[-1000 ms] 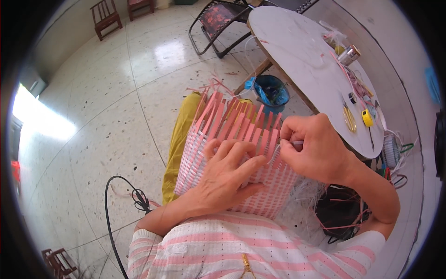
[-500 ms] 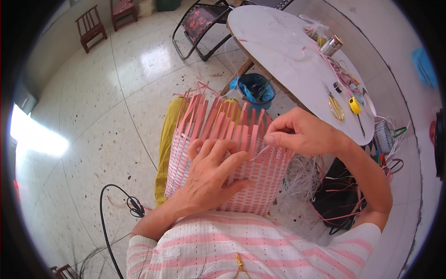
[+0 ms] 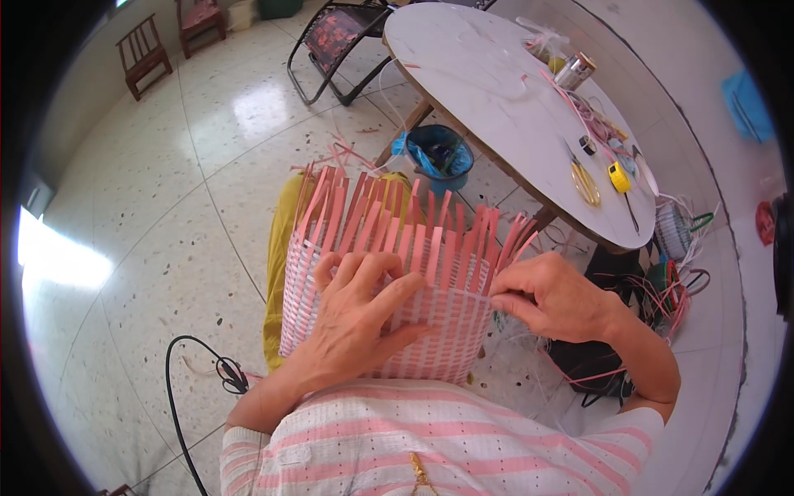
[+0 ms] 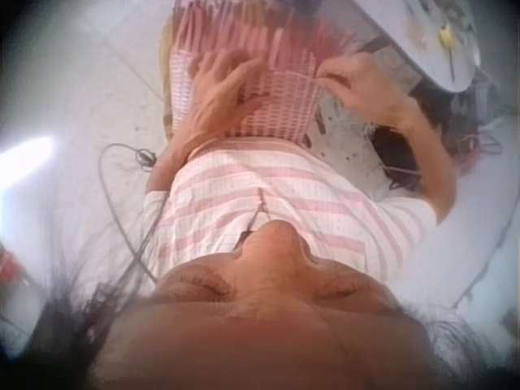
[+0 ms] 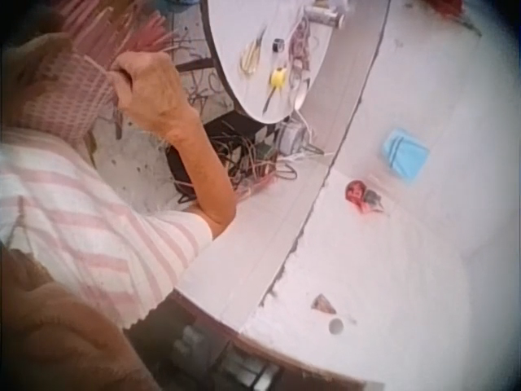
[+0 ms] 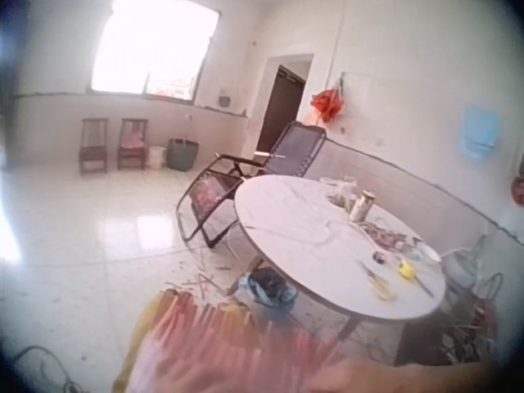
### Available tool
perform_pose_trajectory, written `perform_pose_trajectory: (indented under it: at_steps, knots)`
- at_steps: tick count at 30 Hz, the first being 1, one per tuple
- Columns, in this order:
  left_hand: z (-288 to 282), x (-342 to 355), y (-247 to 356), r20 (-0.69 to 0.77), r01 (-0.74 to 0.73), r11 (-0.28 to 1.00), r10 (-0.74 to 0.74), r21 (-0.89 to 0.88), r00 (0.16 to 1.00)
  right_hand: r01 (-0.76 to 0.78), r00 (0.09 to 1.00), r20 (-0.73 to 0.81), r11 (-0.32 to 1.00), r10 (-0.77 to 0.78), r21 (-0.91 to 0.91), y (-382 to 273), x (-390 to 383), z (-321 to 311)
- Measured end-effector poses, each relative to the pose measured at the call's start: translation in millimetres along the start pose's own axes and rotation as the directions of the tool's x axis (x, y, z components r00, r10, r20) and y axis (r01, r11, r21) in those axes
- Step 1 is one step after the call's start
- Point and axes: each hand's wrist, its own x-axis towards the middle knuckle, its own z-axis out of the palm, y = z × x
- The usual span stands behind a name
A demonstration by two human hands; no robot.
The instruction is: The person weaves a basket using pink and white plastic strips, folding the ends of the strips inward to secure the top edge.
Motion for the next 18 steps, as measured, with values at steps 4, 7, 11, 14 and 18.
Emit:
perform_pose_trajectory:
  at_steps: [4,7,11,14,18]
  knots:
    - [-0.2,-0.6,0.9,0.001,-0.006,1.0,0.006,0.03,1.0,0.1,0.988,-0.102,0.986,-0.114,-0.133,-2.3,6.5,-11.5]
    - [-0.8,-0.8,1.7,0.004,-0.004,0.999,0.004,0.034,1.0,0.205,0.957,-0.137,0.933,-0.255,-0.297,-6.3,18.1,-14.6]
    - [-3.4,-1.7,3.6,0.005,0.007,0.999,-0.007,0.051,1.0,0.27,0.953,-0.013,0.865,-0.304,-0.423,-8.7,33.0,-27.1]
    - [-4.8,-0.4,3.6,0.014,0.014,0.999,-0.015,0.046,1.0,0.238,0.967,0.037,0.84,-0.252,-0.487,-16.7,35.4,-31.2]
    - [-4.4,2.4,5.5,-0.035,-0.011,0.998,0.013,0.056,0.999,0.109,0.994,0.004,0.939,-0.113,-0.327,-24.7,32.2,-34.9]
